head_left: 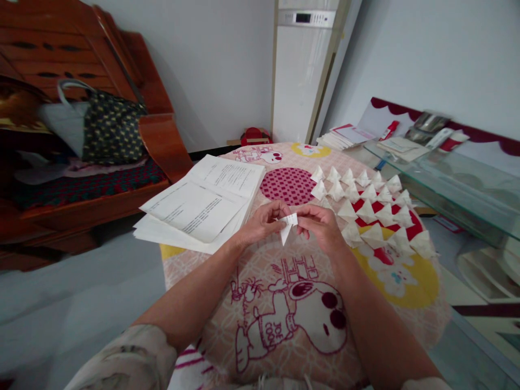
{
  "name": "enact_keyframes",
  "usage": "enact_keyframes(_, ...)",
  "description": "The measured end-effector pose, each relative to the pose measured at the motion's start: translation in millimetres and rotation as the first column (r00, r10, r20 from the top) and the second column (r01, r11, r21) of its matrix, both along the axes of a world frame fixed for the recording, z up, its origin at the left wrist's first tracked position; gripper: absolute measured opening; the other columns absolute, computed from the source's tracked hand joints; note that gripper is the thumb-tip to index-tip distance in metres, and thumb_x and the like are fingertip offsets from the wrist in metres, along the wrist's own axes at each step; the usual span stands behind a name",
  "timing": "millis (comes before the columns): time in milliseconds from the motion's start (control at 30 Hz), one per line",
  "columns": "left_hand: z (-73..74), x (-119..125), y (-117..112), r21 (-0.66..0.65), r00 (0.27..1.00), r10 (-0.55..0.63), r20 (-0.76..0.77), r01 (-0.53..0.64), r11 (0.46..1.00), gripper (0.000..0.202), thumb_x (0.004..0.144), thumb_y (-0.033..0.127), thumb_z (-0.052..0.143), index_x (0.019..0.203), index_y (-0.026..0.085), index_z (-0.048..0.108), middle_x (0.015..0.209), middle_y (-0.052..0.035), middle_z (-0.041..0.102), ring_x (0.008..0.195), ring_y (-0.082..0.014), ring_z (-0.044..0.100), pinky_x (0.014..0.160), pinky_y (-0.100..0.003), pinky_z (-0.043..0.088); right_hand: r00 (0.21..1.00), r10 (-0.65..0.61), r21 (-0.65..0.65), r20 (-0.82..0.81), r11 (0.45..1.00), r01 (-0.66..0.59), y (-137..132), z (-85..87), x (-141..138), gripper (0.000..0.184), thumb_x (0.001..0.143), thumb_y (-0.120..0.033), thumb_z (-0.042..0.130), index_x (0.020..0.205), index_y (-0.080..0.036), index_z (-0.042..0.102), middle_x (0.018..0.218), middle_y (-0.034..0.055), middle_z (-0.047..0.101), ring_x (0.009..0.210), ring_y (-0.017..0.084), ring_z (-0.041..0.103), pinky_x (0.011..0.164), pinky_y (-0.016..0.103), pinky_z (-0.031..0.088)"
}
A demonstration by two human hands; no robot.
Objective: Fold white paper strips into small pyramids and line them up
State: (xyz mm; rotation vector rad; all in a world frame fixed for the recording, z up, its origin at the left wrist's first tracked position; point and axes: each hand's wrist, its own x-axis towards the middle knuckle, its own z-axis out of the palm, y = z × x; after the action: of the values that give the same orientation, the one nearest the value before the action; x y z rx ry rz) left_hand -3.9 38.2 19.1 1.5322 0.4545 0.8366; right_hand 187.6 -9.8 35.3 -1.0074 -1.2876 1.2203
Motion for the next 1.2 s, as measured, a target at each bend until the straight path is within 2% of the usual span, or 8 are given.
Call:
enact_keyframes(100, -0.8, -0.4, 0.0, 0.000, 1.000, -0.015, -0.005, 0.015, 1.000, 0.029, 0.081, 0.034, 0.074, 0.095, 0.015, 0.058, 0.082, -0.0013, 0.060, 0.069, -0.0101, 0.055, 0.061, -0.022, 0.043, 0.997, 0.073, -0.031, -0.034, 0.997, -0.074, -2.8, 2.7, 1.0, 0.017, 0.071, -0.031, 0.076, 0.079, -0.018, 0.070, 0.056, -0.0012, 0.066, 0.044, 0.010, 0.057, 0.038, 0.019, 0.038)
enact_keyframes(200, -0.5, -0.2, -1.1, 0.031, 0.999, 0.025, -0.031, -0.024, 0.999, 0.033, 0.079, 0.034, 0.078, 0.098, 0.015, 0.058, 0.090, -0.0029, 0.061, 0.078, -0.0114, 0.057, 0.064, -0.022, 0.044, 0.991, 0.115, -0.066, -0.064, 0.991, -0.119, -3.9, 2.7, 0.7, 0.019, 0.074, -0.035, 0.074, 0.080, -0.018, 0.068, 0.055, -0.0002, 0.067, 0.044, 0.012, 0.060, 0.037, 0.019, 0.039)
enact_keyframes(400, -2.3, 2.0, -1.9, 0.155, 0.990, 0.129, -0.059, -0.119, 0.981, 0.040, 0.074, 0.036, 0.084, 0.097, 0.016, 0.057, 0.093, -0.0028, 0.060, 0.084, -0.0129, 0.057, 0.063, -0.020, 0.044, 0.992, 0.082, -0.074, -0.094, 0.993, -0.089, -2.0, -0.9, -1.1, 0.022, 0.074, -0.037, 0.075, 0.081, -0.018, 0.067, 0.061, 0.0009, 0.070, 0.050, 0.015, 0.067, 0.039, 0.020, 0.047)
enact_keyframes(633, -3.7, 1.9, -2.6, 0.267, 0.980, 0.192, -0.053, -0.172, 0.948, 0.029, 0.083, 0.037, 0.075, 0.095, 0.015, 0.059, 0.088, -0.0033, 0.062, 0.074, -0.0107, 0.059, 0.062, -0.022, 0.047, 0.992, 0.065, -0.071, -0.105, 0.995, -0.073, -1.8, -1.3, -1.2, 0.023, 0.074, -0.037, 0.076, 0.082, -0.018, 0.067, 0.061, 0.0012, 0.071, 0.050, 0.016, 0.068, 0.040, 0.022, 0.050)
enact_keyframes(733, -1.1, 0.9, -6.6, 0.358, 0.964, 0.252, -0.080, -0.208, 0.910, 0.022, 0.087, 0.035, 0.069, 0.092, 0.015, 0.060, 0.086, -0.0032, 0.064, 0.072, -0.0105, 0.060, 0.062, -0.022, 0.048, 0.994, 0.056, -0.071, -0.094, 0.995, -0.063, -1.6, -1.0, -2.0, 0.024, 0.073, -0.038, 0.077, 0.082, -0.018, 0.067, 0.062, 0.0013, 0.071, 0.050, 0.016, 0.067, 0.040, 0.022, 0.050)
enact_keyframes(833, 1.4, 1.4, -11.9, 0.502, 0.938, 0.326, -0.114, -0.228, 0.834, 0.014, 0.089, 0.029, 0.063, 0.090, 0.015, 0.062, 0.082, -0.0020, 0.065, 0.070, -0.0106, 0.060, 0.064, -0.023, 0.051, 0.998, 0.037, -0.066, -0.060, 0.997, -0.041, -2.0, -0.8, -3.2, 0.025, 0.071, -0.038, 0.080, 0.079, -0.019, 0.067, 0.059, -0.0002, 0.069, 0.048, 0.015, 0.065, 0.040, 0.022, 0.050)
enact_keyframes(933, 2.8, 3.4, -16.1, 0.590, 0.911, 0.398, -0.105, -0.265, 0.763, 0.010, 0.089, 0.025, 0.060, 0.087, 0.015, 0.062, 0.077, -0.0008, 0.065, 0.068, -0.0105, 0.060, 0.064, -0.023, 0.051, 1.000, 0.019, -0.061, -0.017, 0.998, -0.020, -2.7, -0.8, -4.4, 0.027, 0.070, -0.040, 0.081, 0.074, -0.019, 0.065, 0.056, -0.0010, 0.067, 0.045, 0.014, 0.062, 0.040, 0.023, 0.049)
enact_keyframes(1200, 1.7, 6.8, -19.1, 0.650, 0.883, 0.462, -0.081, -0.305, 0.696, 0.009, 0.088, 0.022, 0.057, 0.081, 0.016, 0.058, 0.073, 0.0006, 0.062, 0.062, -0.0092, 0.057, 0.059, -0.021, 0.049, 0.999, -0.006, -0.041, 0.046, 0.999, 0.008, -3.3, -1.4, -8.2, 0.028, 0.072, -0.041, 0.077, 0.066, -0.020, 0.059, 0.051, -0.0006, 0.065, 0.041, 0.014, 0.060, 0.040, 0.023, 0.049)
